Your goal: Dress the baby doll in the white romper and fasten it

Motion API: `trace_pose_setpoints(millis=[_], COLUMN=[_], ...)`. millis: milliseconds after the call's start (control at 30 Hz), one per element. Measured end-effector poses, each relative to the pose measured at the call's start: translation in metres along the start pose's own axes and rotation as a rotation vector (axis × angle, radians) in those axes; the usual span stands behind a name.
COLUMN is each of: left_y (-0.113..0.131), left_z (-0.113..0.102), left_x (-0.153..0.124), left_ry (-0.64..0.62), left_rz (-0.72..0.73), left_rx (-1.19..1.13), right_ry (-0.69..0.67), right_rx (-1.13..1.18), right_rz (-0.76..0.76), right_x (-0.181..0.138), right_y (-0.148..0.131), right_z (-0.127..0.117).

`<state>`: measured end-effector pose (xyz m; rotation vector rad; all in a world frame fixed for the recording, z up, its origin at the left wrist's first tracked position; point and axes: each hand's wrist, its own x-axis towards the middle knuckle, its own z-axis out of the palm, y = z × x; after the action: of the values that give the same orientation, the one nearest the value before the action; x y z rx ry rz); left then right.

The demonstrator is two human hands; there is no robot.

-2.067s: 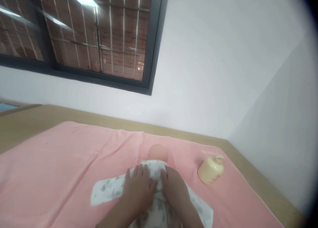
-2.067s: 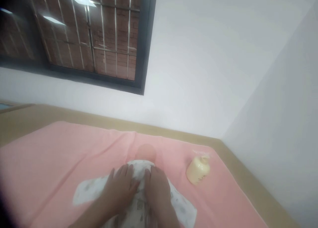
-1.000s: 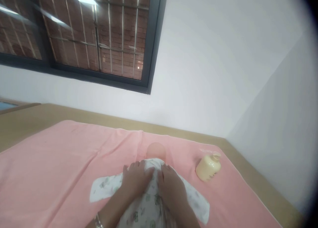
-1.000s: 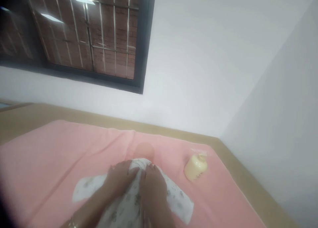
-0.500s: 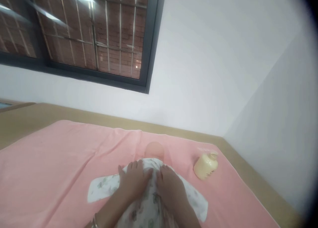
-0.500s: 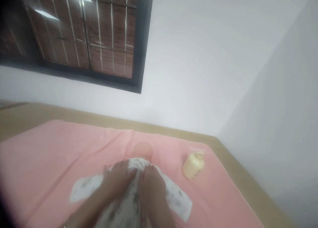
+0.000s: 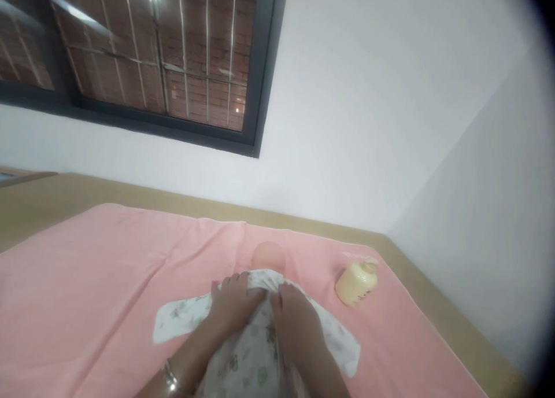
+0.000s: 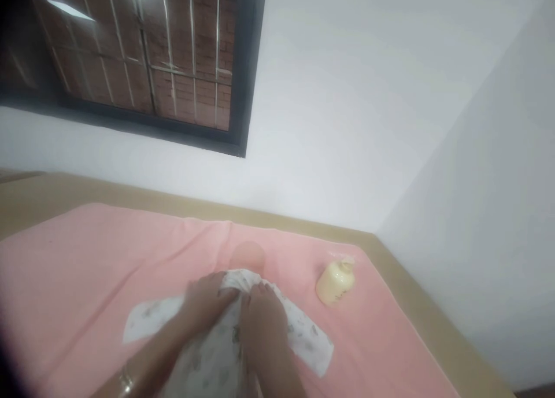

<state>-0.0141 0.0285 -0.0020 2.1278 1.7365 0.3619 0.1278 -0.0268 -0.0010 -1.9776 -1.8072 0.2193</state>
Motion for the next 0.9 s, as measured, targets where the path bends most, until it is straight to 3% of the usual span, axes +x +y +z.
trace_pose_setpoints(millis=[100, 267, 467, 900], left_y=[0.001, -0.001, -0.008, -0.006], left_z=[0.004, 0.012, 0.019, 0.018], left_x=[0.001, 0.003, 0.008, 0.004], left_ry=[0.037, 0.112, 0.138, 0.167], left_rz=[-0.002, -0.015, 0.019, 0.012], left_rx=[0.000, -0.003, -0.032, -0.068], right_ry=[0.063, 0.059, 0.114, 0.089], right_rx=[0.054, 0.089, 0.115, 0.066], right_rz=[0.068, 0.175, 0.176, 0.168], right_x=[0.012, 0.026, 0.025, 0.025], right_y=[0.009, 0.018, 0.018, 0.019], right_z=[0.013, 0.026, 0.028, 0.028])
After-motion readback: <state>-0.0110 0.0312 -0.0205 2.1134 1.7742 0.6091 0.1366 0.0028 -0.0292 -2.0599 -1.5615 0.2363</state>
